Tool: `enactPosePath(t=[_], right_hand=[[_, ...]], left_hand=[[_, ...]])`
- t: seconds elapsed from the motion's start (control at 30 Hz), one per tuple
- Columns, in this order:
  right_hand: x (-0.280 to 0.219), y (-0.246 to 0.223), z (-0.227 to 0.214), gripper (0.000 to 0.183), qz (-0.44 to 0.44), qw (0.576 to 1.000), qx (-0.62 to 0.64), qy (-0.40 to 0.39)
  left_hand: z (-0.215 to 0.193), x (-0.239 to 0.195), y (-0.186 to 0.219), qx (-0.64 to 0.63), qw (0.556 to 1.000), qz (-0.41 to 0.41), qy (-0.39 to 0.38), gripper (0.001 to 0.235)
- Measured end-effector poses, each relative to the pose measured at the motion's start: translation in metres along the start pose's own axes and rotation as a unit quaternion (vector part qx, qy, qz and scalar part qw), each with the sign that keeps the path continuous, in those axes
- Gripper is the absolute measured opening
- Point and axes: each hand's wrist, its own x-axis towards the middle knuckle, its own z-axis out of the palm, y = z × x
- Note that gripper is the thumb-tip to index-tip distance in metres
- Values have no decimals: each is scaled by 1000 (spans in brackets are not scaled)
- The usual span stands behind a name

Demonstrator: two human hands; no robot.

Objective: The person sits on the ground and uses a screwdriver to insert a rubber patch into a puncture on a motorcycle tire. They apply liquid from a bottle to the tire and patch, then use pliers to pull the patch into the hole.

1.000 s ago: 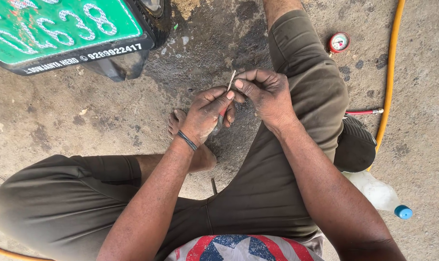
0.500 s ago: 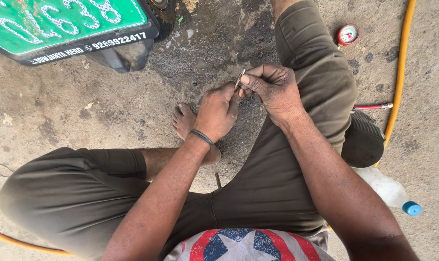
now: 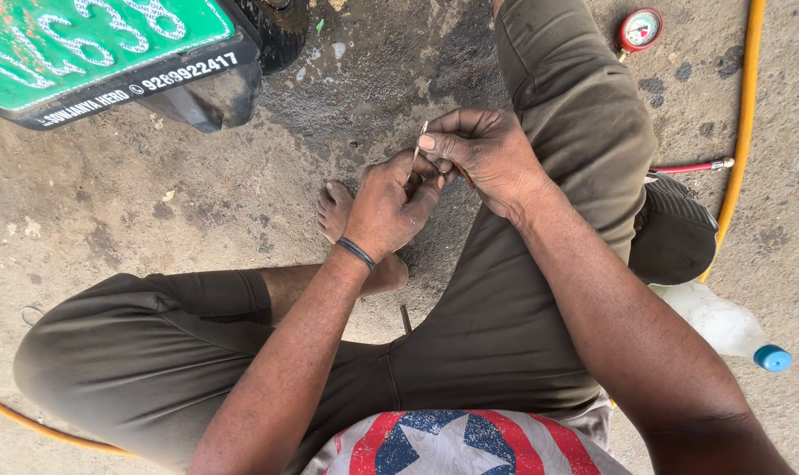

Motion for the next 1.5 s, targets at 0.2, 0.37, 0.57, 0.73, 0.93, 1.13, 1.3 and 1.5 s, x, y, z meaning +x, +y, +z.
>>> enactPosePath(t=[0.2,0.37,0.57,0.73,0.93,1.13,1.3,1.5], right_hand=[[0,4,-7,19,-29,999,-7,-45],[-2,6,-7,17,5,998,-5,-55],[2,7,6,19,24,996,-85,-29],[-1,9,5,19,41,995,-82,-34],[7,22,6,20,-101,974,-198,-33],[8,27,6,26,-174,963,-196,-67],[10,29,2,29,-210,954,-201,-73],[13,27,10,30,-257,943,-192,-87]], left_hand=[[-9,1,8,-154,972,-143,-102,10],[-19,2,4,-12,991,-16,-131,10],[-21,-1,-1,378,919,-1,-113,11],[-29,-3,4,306,942,5,-138,10],[-24,-6,10,257,955,-35,-143,15],[-41,-2,13,80,975,-63,-200,13],[-48,5,29,55,968,-97,-225,13],[-40,7,28,84,928,-149,-331,16]])
